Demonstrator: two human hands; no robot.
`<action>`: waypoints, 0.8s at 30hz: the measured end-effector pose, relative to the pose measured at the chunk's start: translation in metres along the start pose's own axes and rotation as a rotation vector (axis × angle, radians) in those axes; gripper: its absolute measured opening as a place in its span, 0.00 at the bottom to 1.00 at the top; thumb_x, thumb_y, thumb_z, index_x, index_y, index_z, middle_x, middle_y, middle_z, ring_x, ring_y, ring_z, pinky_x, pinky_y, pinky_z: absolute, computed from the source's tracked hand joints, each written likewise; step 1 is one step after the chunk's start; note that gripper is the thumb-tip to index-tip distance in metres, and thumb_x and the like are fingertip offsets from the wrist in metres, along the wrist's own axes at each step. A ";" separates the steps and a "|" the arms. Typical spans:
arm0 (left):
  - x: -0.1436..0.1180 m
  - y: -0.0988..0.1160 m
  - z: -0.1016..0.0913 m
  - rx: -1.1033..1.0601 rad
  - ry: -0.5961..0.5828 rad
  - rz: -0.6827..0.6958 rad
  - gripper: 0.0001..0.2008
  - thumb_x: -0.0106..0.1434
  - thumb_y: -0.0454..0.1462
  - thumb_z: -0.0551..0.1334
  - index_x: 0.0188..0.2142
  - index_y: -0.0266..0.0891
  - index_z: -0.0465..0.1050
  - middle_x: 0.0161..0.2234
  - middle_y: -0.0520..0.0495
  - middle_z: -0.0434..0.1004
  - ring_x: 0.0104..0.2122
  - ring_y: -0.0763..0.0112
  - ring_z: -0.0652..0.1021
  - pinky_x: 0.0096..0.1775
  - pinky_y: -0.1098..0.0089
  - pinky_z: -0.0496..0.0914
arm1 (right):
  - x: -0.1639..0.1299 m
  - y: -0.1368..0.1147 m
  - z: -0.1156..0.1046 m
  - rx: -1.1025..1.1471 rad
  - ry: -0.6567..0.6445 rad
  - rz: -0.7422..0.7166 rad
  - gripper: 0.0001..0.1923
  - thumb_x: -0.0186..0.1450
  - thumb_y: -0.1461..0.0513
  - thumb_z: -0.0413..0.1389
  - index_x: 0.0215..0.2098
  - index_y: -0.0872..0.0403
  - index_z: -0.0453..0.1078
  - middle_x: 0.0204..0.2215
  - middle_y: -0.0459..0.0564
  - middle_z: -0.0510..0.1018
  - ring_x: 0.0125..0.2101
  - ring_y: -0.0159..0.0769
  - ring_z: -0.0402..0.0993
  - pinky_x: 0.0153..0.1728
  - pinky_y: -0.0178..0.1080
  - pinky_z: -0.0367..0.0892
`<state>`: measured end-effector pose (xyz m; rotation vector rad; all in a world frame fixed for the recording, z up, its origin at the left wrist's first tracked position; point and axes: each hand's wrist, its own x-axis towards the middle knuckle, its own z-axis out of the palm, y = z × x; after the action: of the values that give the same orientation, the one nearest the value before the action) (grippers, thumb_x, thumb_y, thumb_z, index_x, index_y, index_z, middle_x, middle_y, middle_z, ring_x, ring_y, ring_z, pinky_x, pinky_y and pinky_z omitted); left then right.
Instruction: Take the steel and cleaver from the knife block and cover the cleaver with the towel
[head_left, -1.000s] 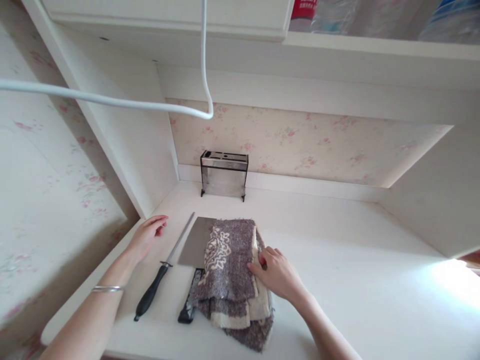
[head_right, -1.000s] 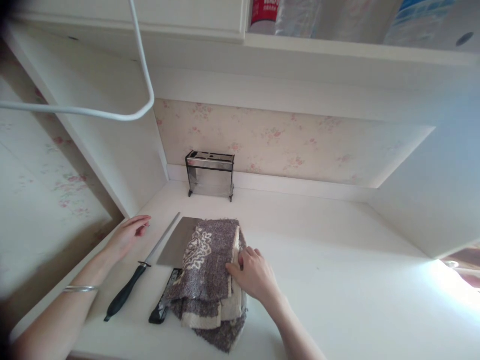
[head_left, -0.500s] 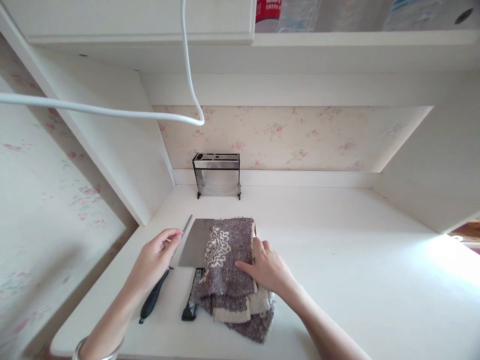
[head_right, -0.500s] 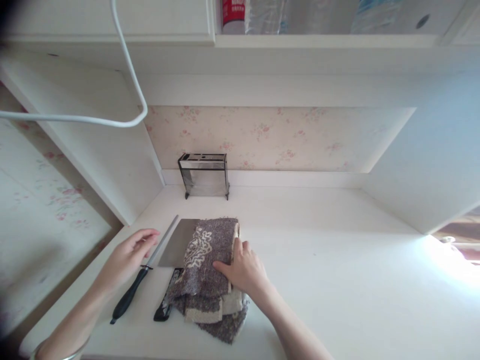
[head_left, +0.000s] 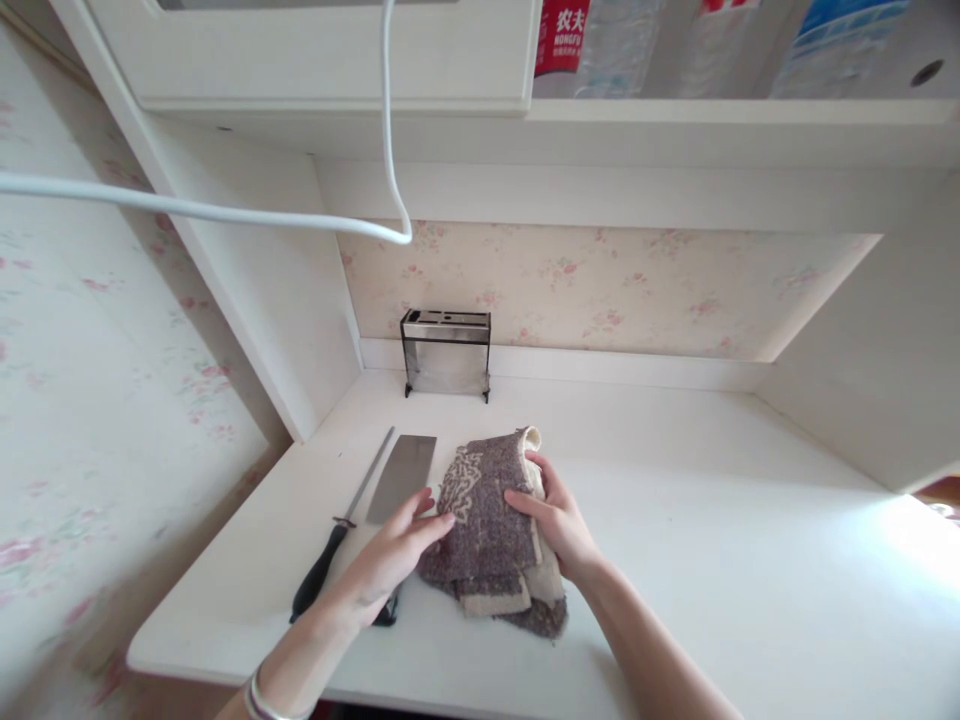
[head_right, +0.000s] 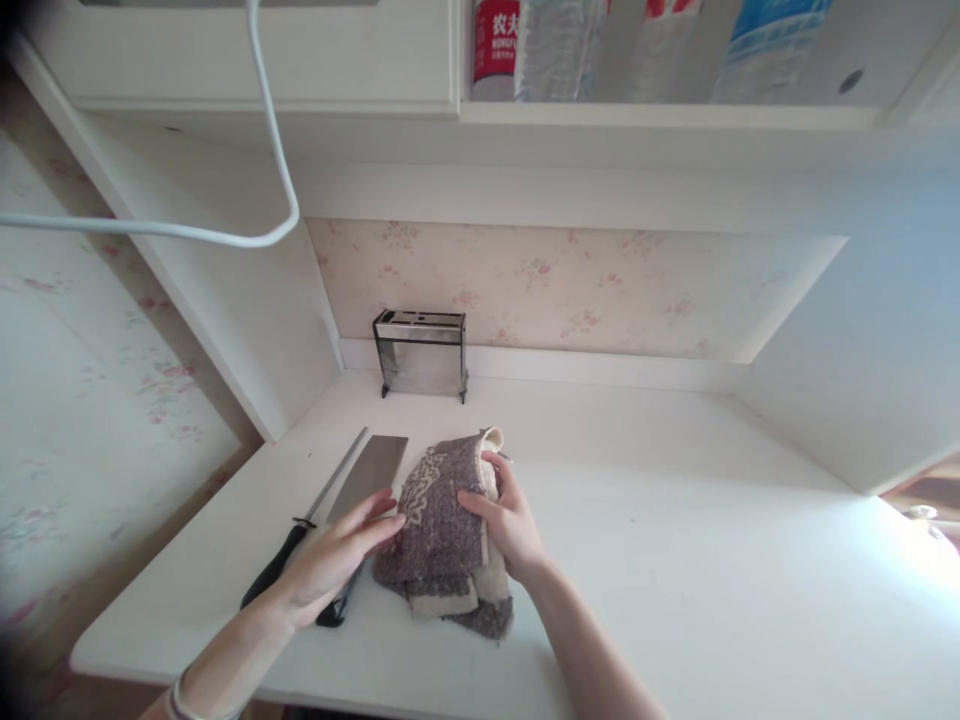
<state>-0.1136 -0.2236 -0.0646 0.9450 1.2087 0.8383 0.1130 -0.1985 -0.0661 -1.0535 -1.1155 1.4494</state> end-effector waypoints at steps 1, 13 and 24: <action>0.000 0.002 0.003 -0.025 -0.023 0.008 0.32 0.57 0.46 0.66 0.59 0.45 0.61 0.63 0.43 0.57 0.61 0.59 0.62 0.60 0.61 0.57 | -0.001 -0.004 0.000 0.037 -0.003 0.007 0.36 0.55 0.55 0.59 0.59 0.47 0.51 0.46 0.50 0.75 0.43 0.45 0.75 0.42 0.46 0.71; -0.001 0.021 0.037 -0.372 -0.155 -0.006 0.40 0.54 0.37 0.68 0.63 0.50 0.53 0.56 0.42 0.69 0.51 0.55 0.74 0.51 0.57 0.70 | -0.004 -0.018 0.003 0.175 -0.090 0.016 0.46 0.56 0.57 0.59 0.66 0.43 0.40 0.55 0.53 0.69 0.46 0.48 0.74 0.42 0.49 0.71; 0.012 -0.001 0.016 -0.021 -0.040 0.005 0.45 0.53 0.41 0.68 0.65 0.48 0.46 0.61 0.40 0.62 0.56 0.54 0.69 0.52 0.57 0.67 | 0.014 0.017 -0.019 -0.364 0.045 0.162 0.36 0.58 0.54 0.57 0.63 0.48 0.55 0.56 0.51 0.68 0.53 0.43 0.68 0.53 0.48 0.64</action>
<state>-0.0959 -0.2153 -0.0688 0.9439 1.1618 0.8308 0.1260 -0.1841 -0.0871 -1.4523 -1.3173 1.3677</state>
